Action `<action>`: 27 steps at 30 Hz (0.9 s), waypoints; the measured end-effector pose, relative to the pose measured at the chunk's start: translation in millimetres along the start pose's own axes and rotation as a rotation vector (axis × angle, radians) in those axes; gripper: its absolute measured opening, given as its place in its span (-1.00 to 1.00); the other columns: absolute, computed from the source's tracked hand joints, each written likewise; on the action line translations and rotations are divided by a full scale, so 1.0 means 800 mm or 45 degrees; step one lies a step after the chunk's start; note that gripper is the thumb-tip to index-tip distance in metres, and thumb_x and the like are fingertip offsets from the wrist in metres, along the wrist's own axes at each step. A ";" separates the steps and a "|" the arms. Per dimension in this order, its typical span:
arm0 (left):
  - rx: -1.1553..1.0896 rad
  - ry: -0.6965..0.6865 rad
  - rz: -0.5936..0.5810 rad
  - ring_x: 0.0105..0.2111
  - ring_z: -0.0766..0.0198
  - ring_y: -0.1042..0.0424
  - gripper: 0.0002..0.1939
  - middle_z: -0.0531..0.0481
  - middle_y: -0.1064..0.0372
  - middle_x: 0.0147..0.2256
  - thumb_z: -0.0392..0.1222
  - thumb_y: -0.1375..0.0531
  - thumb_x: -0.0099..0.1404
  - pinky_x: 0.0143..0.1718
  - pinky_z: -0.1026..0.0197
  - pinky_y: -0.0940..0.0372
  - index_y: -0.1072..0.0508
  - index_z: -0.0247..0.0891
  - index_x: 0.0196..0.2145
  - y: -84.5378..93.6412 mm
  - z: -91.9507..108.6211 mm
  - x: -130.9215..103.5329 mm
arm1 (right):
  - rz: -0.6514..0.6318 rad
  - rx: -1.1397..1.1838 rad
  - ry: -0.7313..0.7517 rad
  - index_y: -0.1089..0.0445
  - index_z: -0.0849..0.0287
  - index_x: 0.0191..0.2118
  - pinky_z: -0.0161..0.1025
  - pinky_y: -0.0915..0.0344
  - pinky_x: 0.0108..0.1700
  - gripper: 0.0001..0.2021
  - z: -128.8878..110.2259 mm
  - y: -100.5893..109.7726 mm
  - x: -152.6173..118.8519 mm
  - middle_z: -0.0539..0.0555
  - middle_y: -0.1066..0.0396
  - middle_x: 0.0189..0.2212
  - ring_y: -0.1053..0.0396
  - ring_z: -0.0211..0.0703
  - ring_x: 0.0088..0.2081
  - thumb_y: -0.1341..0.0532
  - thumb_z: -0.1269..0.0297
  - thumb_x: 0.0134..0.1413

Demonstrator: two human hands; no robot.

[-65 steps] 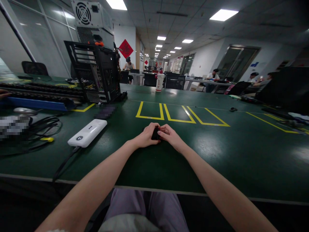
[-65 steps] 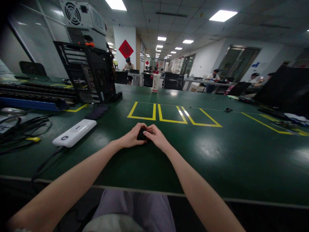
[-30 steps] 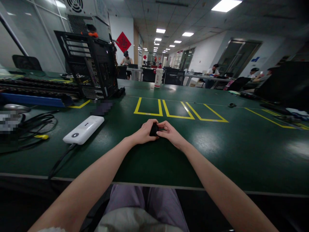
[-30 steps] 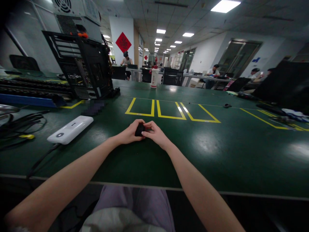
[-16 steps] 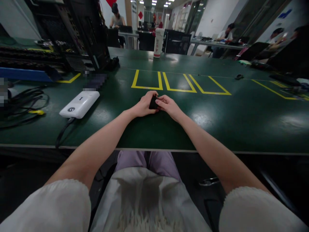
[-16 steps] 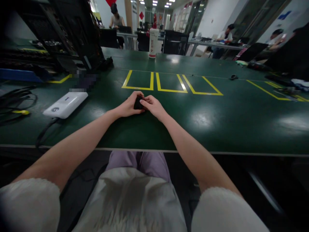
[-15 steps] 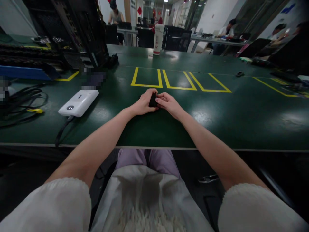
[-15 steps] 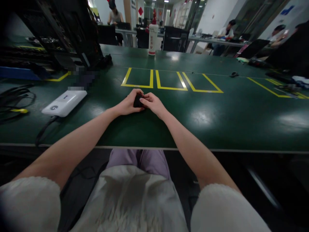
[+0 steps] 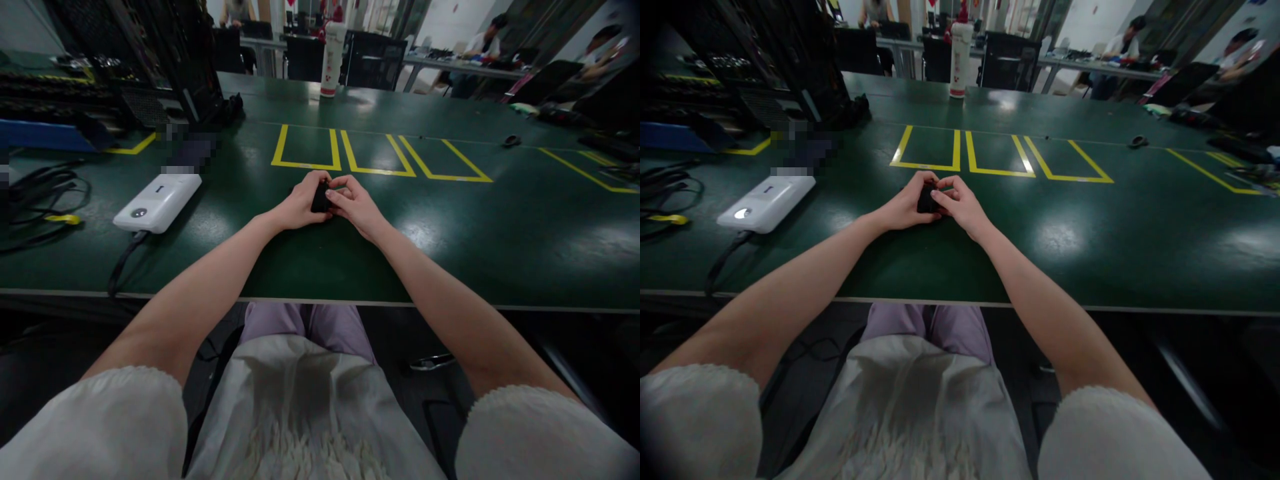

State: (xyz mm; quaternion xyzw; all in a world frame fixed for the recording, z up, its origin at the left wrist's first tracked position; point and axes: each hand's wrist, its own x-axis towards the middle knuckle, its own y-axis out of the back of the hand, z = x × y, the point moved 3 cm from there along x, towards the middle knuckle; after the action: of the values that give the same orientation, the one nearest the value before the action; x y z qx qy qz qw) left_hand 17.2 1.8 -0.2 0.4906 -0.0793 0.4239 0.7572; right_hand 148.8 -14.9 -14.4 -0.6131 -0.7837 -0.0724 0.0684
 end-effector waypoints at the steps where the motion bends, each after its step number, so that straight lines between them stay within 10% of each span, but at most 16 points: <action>1: 0.010 0.015 0.000 -0.07 0.04 -0.17 -0.40 -0.13 -0.10 -0.14 -0.26 -0.24 -0.08 -0.04 -0.02 -0.10 -0.09 -0.34 -0.08 0.001 0.001 0.000 | 0.025 0.011 -0.026 -0.22 0.11 -0.28 -0.23 -0.28 -0.25 -0.77 0.001 0.001 0.001 -0.07 -0.28 -0.43 -0.30 -0.27 -0.32 -0.20 0.20 -0.11; 27: 0.089 0.120 -0.049 -0.07 0.06 -0.18 -0.41 -0.14 -0.11 -0.09 -0.18 -0.21 0.00 -0.02 -0.02 -0.11 -0.05 -0.25 -0.03 0.006 0.009 -0.003 | -0.108 -0.112 0.035 -0.21 0.08 -0.27 -0.19 -0.25 -0.15 -0.76 -0.012 0.006 -0.003 -0.02 -0.30 -0.28 -0.31 -0.22 -0.20 -0.22 0.28 -0.13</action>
State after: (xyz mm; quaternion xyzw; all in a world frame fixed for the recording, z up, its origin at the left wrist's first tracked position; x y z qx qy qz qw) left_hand 14.4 -4.4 5.5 0.4978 -0.0194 0.4345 0.7504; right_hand 154.2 -18.4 -5.2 -0.5806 -0.8041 -0.1179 0.0489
